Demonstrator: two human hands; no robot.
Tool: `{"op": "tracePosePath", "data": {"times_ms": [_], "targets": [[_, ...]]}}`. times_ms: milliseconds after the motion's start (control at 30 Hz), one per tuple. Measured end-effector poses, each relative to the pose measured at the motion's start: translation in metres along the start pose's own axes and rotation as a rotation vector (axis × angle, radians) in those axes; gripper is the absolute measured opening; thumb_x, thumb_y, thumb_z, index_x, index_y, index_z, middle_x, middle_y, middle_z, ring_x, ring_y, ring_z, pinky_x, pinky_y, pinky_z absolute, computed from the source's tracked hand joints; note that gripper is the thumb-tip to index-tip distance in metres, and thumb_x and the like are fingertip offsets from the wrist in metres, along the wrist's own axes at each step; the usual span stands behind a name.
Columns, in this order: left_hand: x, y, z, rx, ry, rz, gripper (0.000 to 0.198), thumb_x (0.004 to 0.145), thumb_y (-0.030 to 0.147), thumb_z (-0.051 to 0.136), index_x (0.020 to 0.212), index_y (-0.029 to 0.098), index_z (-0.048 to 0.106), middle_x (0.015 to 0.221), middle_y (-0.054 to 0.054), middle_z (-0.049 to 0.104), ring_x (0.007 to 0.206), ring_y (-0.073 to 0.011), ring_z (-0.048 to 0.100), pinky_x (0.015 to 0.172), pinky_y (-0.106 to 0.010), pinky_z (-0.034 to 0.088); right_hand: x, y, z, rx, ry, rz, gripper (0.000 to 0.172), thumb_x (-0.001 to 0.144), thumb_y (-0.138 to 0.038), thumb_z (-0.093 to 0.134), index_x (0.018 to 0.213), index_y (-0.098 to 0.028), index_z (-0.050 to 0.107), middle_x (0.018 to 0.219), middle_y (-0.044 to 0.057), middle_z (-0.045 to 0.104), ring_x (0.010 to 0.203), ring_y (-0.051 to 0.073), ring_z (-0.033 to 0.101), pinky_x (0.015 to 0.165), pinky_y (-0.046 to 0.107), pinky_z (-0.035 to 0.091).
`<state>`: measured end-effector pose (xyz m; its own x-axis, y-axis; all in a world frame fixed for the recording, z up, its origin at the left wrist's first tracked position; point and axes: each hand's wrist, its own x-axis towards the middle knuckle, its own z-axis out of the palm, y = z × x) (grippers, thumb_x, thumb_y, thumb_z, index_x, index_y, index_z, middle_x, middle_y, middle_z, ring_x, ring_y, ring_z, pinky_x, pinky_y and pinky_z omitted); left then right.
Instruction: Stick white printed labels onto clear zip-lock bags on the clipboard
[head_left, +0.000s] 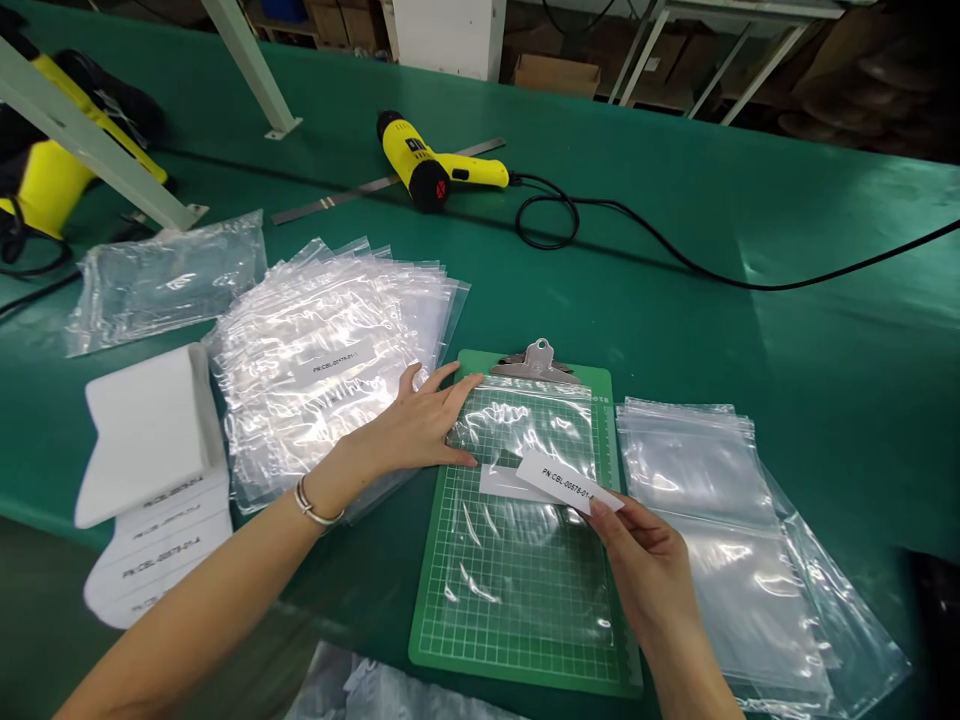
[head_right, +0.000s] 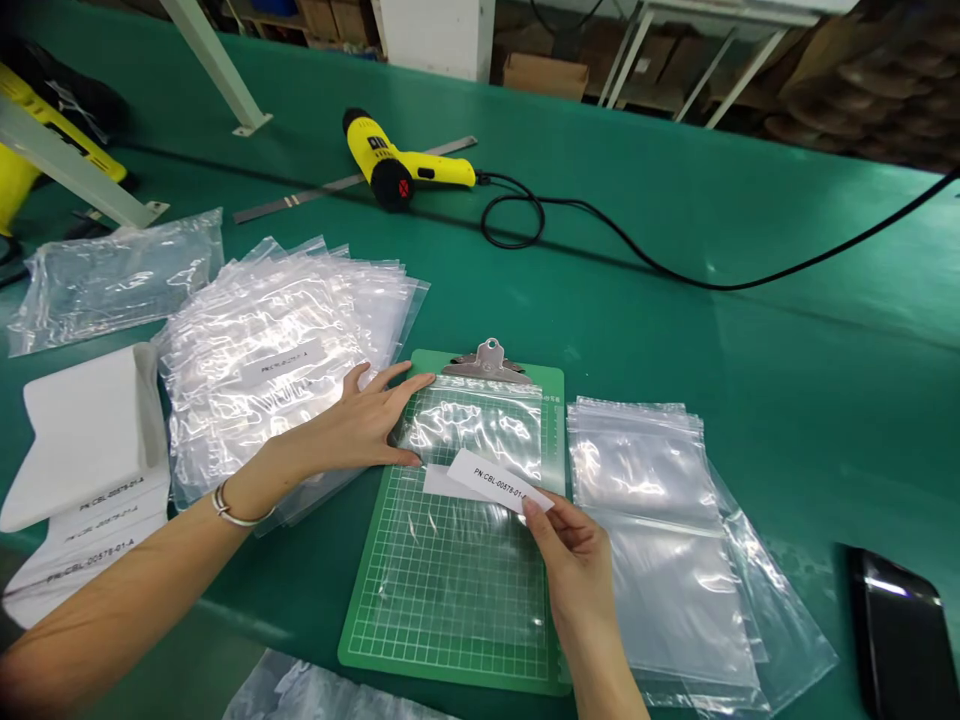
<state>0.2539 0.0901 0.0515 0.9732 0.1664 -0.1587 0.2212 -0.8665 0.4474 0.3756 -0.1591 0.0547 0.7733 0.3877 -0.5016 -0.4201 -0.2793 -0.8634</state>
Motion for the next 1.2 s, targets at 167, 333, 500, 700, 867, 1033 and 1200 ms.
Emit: {"op": "tracePosePath", "data": {"times_ms": [167, 333, 500, 700, 867, 1033, 1200], "targets": [[-0.0005, 0.001, -0.0032, 0.006, -0.062, -0.004, 0.099, 0.074, 0.066, 0.052, 0.143, 0.015, 0.003, 0.114, -0.015, 0.059, 0.137, -0.0319, 0.005, 0.102, -0.061, -0.003, -0.0012, -0.0048, 0.0045, 0.01, -0.016, 0.022, 0.028, 0.055, -0.038, 0.081, 0.079, -0.024, 0.075, 0.078, 0.005, 0.073, 0.078, 0.02, 0.065, 0.072, 0.03, 0.053], [-0.001, 0.0007, -0.0043, 0.024, -0.105, -0.015, 0.104, 0.073, 0.07, 0.05, 0.143, 0.014, -0.003, 0.126, -0.017, 0.052, 0.137, -0.032, 0.001, 0.102, -0.06, -0.004, -0.0016, -0.0042, 0.0036, 0.02, -0.028, 0.014, 0.027, 0.056, -0.038, 0.08, 0.079, -0.024, 0.075, 0.078, 0.004, 0.073, 0.077, 0.02, 0.065, 0.072, 0.029, 0.054], [0.0005, 0.0025, -0.0037, 0.085, -0.158, -0.005, 0.103, 0.073, 0.07, 0.05, 0.143, 0.019, -0.005, 0.15, -0.012, 0.012, 0.136, -0.0351, 0.001, 0.104, -0.06, -0.005, 0.0013, 0.002, 0.0004, 0.032, -0.018, -0.013, 0.026, 0.057, -0.037, 0.08, 0.08, -0.025, 0.075, 0.078, 0.003, 0.073, 0.077, 0.019, 0.065, 0.074, 0.03, 0.054], [0.0022, 0.0043, -0.0047, 0.122, -0.2, -0.009, 0.098, 0.074, 0.071, 0.046, 0.144, 0.02, 0.001, 0.151, -0.007, 0.001, 0.136, -0.0346, -0.002, 0.103, -0.059, -0.01, 0.0021, 0.0031, 0.0001, 0.049, 0.0, -0.022, 0.024, 0.057, -0.035, 0.081, 0.077, -0.025, 0.075, 0.076, 0.003, 0.073, 0.074, 0.018, 0.066, 0.073, 0.03, 0.054], [0.0028, 0.0055, -0.0071, 0.13, -0.218, -0.007, 0.098, 0.074, 0.071, 0.047, 0.144, 0.019, 0.001, 0.151, -0.007, 0.001, 0.137, -0.0341, -0.001, 0.103, -0.06, -0.008, 0.0, 0.0011, 0.0001, 0.04, -0.014, -0.011, 0.024, 0.056, -0.037, 0.081, 0.077, -0.025, 0.075, 0.077, 0.002, 0.073, 0.075, 0.017, 0.066, 0.073, 0.027, 0.054], [0.0036, 0.0068, -0.0084, 0.145, -0.241, -0.021, 0.097, 0.076, 0.069, 0.047, 0.144, 0.019, -0.001, 0.15, -0.007, -0.002, 0.136, -0.0346, -0.002, 0.103, -0.061, -0.006, 0.0003, 0.0013, -0.0007, 0.046, -0.009, -0.022, 0.025, 0.057, -0.038, 0.081, 0.077, -0.025, 0.075, 0.078, 0.003, 0.073, 0.076, 0.018, 0.066, 0.076, 0.032, 0.054], [0.0042, 0.0065, -0.0081, 0.136, -0.259, -0.03, 0.098, 0.075, 0.069, 0.047, 0.143, 0.019, -0.004, 0.15, -0.005, -0.005, 0.137, -0.0337, -0.005, 0.103, -0.061, -0.007, 0.0011, 0.0015, -0.0011, 0.028, -0.013, -0.002, 0.025, 0.057, -0.038, 0.081, 0.078, -0.025, 0.075, 0.078, 0.003, 0.073, 0.079, 0.019, 0.065, 0.08, 0.034, 0.053]]}}
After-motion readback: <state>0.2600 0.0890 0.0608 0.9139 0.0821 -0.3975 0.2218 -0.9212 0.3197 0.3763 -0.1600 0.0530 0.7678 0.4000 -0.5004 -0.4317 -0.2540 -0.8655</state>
